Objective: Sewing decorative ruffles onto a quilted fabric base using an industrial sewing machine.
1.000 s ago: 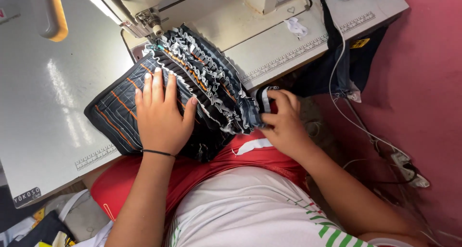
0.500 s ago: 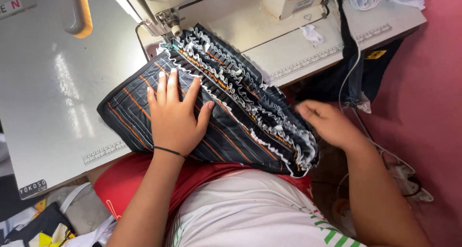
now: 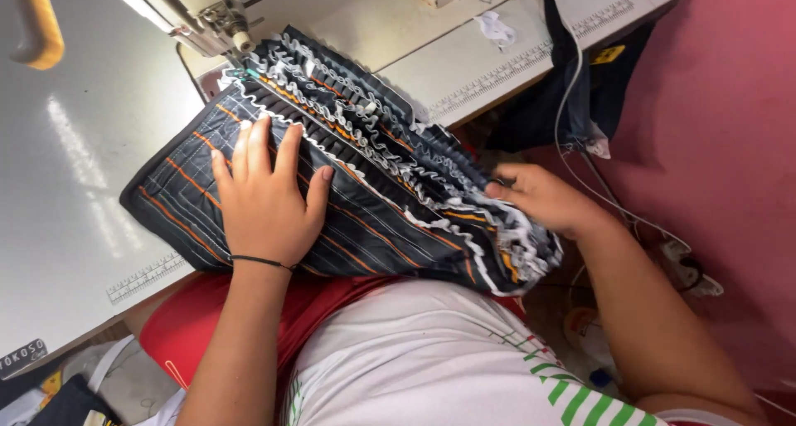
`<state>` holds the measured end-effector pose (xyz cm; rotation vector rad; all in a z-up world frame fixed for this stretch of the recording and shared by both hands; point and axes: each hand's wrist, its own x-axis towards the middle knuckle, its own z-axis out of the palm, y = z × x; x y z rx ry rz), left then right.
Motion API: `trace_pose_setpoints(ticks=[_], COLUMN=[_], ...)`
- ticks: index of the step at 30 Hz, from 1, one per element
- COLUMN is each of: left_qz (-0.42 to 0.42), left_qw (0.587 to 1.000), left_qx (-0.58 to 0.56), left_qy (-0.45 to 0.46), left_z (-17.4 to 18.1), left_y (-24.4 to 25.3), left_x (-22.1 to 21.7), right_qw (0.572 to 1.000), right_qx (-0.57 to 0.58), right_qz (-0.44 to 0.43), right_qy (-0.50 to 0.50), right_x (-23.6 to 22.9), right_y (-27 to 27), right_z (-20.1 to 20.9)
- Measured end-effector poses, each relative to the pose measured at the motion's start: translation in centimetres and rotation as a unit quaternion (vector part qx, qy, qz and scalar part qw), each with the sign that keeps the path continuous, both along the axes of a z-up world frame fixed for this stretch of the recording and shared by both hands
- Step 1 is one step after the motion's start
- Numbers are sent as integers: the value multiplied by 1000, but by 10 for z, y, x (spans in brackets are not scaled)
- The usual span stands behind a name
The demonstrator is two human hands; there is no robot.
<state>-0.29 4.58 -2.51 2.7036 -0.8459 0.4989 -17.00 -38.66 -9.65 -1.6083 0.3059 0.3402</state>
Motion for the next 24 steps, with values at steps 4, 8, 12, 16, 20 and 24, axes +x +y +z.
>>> trace_pose_setpoints(ticks=[4, 8, 12, 16, 20, 24], left_qz=[-2, -1, -3, -13, -8, -11], left_qw=[1000, 1000, 1000, 1000, 1000, 999], left_qx=[0, 0, 8, 17, 21, 27], left_qy=[6, 9, 17, -6, -16, -23], left_z=[4, 1, -4, -9, -11, -12], left_y=[-1, -2, 1, 3, 3, 4], left_x=[-2, -1, 3, 4, 5, 5], right_qw=[994, 994, 989, 994, 972, 949], right_qx=[38, 89, 127, -113, 181, 273], right_qz=[84, 49, -47, -11, -129, -156], right_qy=[51, 30, -64, 8, 74, -27], right_x=[-45, -86, -108, -88, -102, -135], right_y=[-52, -35, -40, -46, -15, -9], right_z=[-73, 6, 24, -35, -62, -47])
